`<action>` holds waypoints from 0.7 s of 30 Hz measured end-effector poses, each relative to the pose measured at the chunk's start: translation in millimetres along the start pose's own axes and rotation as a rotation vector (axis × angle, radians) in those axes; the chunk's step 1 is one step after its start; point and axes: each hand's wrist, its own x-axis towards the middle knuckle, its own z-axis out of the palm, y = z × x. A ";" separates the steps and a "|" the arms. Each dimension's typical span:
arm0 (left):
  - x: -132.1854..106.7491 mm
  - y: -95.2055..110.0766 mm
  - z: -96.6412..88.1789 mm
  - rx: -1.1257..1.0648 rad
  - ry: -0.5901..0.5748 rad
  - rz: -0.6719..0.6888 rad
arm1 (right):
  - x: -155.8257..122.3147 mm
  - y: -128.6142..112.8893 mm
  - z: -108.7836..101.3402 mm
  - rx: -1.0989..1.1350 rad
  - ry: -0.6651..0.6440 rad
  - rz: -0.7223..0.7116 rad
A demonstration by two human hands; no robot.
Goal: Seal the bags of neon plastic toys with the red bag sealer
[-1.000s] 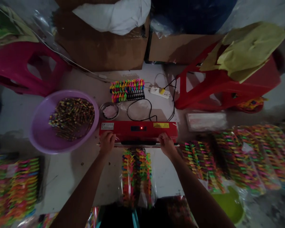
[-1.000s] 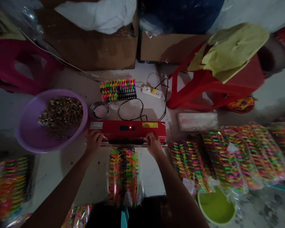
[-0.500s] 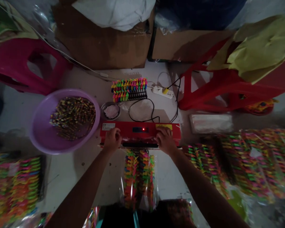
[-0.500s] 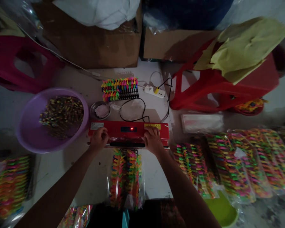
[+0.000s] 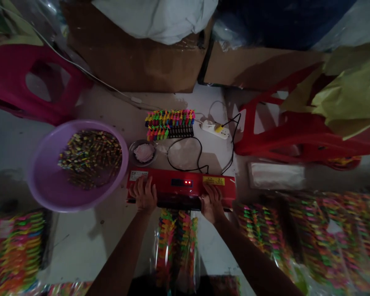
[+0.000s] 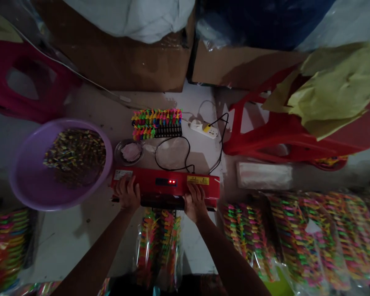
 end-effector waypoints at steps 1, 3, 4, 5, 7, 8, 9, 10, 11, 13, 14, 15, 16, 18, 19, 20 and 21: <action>0.1 -0.6 0.2 0.010 0.001 0.008 | 0.1 0.1 0.2 -0.008 0.006 -0.009; 0.4 -2.0 1.0 0.031 0.003 0.031 | 0.5 -0.1 0.6 -0.025 0.018 -0.030; 0.6 -2.7 1.5 0.038 0.008 0.042 | 0.9 -0.2 0.7 -0.032 0.028 -0.039; 0.8 -3.3 2.2 0.045 0.019 0.049 | 1.5 -0.4 1.0 -0.036 0.039 -0.048; 0.9 -4.1 3.9 0.053 0.049 0.057 | 3.0 -0.5 1.5 -0.041 0.064 -0.063; 0.7 -4.1 4.9 0.057 0.066 0.061 | 3.7 -0.6 1.9 -0.042 0.075 -0.068; 0.5 -3.7 5.8 0.063 0.082 0.063 | 4.3 -0.7 2.1 -0.042 0.087 -0.076; 0.4 -2.9 6.5 0.067 0.093 0.065 | 4.7 -0.7 2.3 -0.044 0.095 -0.083; 0.6 -1.6 6.8 0.069 0.100 0.070 | 4.8 -0.6 2.1 -0.047 0.100 -0.089; 3.3 2.6 4.5 0.059 0.111 0.083 | 4.6 0.5 -0.1 -0.055 0.103 -0.098; 5.8 5.3 1.3 0.045 0.112 0.090 | 4.8 1.6 -2.5 -0.059 0.100 -0.102; 8.7 8.0 -3.9 0.024 0.121 0.096 | 5.7 3.1 -6.0 -0.058 0.100 -0.101; 11.3 10.3 -10.9 -0.008 0.138 0.102 | 8.2 4.7 -10.7 -0.046 0.101 -0.095; 11.6 11.6 -29.1 -0.105 0.195 0.105 | 19.9 7.6 -22.3 0.014 0.111 -0.054; 7.0 9.9 -38.7 -0.171 0.222 0.094 | 30.2 8.3 -28.5 0.054 0.121 -0.002; -1.9 6.3 -47.4 -0.245 0.237 0.067 | 43.8 8.3 -34.2 0.093 0.132 0.076; -15.4 1.3 -54.0 -0.325 0.233 0.015 | 60.4 7.6 -38.9 0.126 0.137 0.177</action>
